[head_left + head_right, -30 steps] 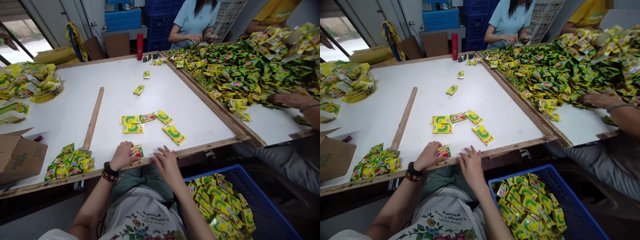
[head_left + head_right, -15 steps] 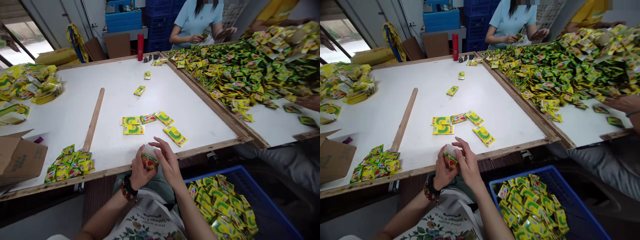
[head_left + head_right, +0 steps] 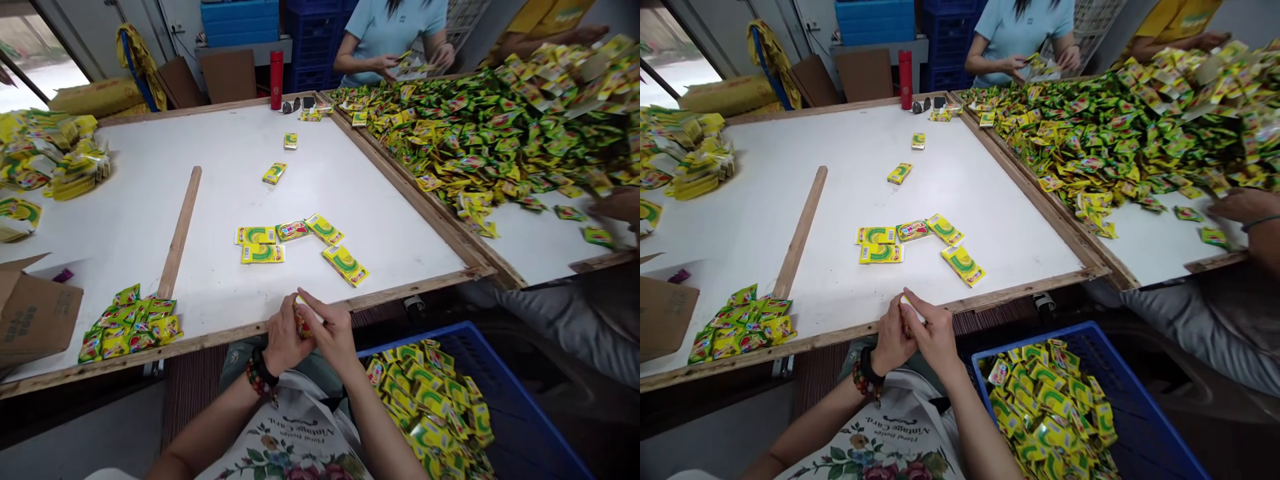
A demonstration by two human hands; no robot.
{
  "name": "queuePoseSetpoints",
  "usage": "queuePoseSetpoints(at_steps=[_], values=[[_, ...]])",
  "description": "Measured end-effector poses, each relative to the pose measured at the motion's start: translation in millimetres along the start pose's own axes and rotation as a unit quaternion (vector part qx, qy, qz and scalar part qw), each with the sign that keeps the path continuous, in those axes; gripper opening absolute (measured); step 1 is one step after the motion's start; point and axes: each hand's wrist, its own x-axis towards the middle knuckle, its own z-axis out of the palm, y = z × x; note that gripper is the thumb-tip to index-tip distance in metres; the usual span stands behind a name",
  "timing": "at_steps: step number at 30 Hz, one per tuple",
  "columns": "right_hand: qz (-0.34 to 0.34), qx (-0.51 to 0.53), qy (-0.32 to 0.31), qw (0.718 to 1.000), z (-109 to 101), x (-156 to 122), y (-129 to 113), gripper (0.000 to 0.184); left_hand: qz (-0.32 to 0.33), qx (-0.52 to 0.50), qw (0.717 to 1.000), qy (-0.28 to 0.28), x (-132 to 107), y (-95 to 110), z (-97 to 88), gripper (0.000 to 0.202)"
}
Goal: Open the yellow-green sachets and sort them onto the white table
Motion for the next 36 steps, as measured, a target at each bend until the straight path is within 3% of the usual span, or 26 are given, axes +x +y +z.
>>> queuePoseSetpoints(at_steps=[5, 8, 11, 13, 16, 18, 20, 22, 25, 28, 30, 32, 34, 36], values=[[0.032, 0.022, -0.038, 0.999, -4, 7, -2, 0.031, -0.013, 0.005, 1.0, 0.011, -1, -1, 2.2, 0.074], [-0.035, -0.015, -0.095, 0.995, -3, 7, -4, 0.036, -0.019, -0.002, 1.0, 0.023, -2, -1, 1.4, 0.068], [-0.12, -0.075, -0.125, 0.982, -8, -5, -8, 0.041, 0.017, -0.048, 0.999, 0.01, -2, 0, -4.8, 0.059], [-0.112, -0.131, -0.125, 0.977, -26, -21, -9, 0.04, 0.056, -0.096, 0.994, -0.014, -1, 0, -11.3, 0.066], [0.009, -0.304, -0.07, 0.95, -72, -48, 0, 0.038, 0.064, -0.182, 0.98, -0.041, 1, 1, -19.6, 0.081], [0.075, -0.431, -0.006, 0.899, -102, -53, 12, 0.044, 0.036, -0.218, 0.975, -0.038, 4, 2, -21.2, 0.068], [0.079, -0.481, 0.034, 0.873, -117, -40, 27, 0.054, 0.017, -0.215, 0.976, -0.034, 7, 5, -19.8, 0.041], [0.057, -0.467, 0.052, 0.881, -113, -9, 42, 0.065, 0.019, -0.185, 0.982, -0.036, 9, 8, -17.5, 0.024], [0.067, -0.434, 0.041, 0.897, -92, 49, 56, 0.082, 0.042, -0.134, 0.99, -0.034, 11, 10, -17.4, 0.027], [0.079, -0.409, 0.004, 0.909, -76, 83, 51, 0.07, 0.09, -0.064, 0.994, -0.008, 14, 11, -23.4, 0.032], [0.074, -0.385, -0.014, 0.92, -73, 81, 37, 0.057, 0.137, 0.005, 0.99, 0.004, 19, 13, -29.3, 0.04], [0.069, -0.297, -0.067, 0.95, -72, 65, 17, 0.049, 0.183, 0.072, 0.98, 0.001, 26, 18, -34.8, 0.05], [0.06, -0.157, -0.157, 0.973, -72, 44, -6, 0.042, 0.218, 0.106, 0.97, -0.031, 34, 22, -38.2, 0.059], [0.054, -0.039, -0.2, 0.977, -72, 26, -24, 0.039, 0.224, 0.095, 0.967, -0.078, 41, 24, -38.4, 0.059]])
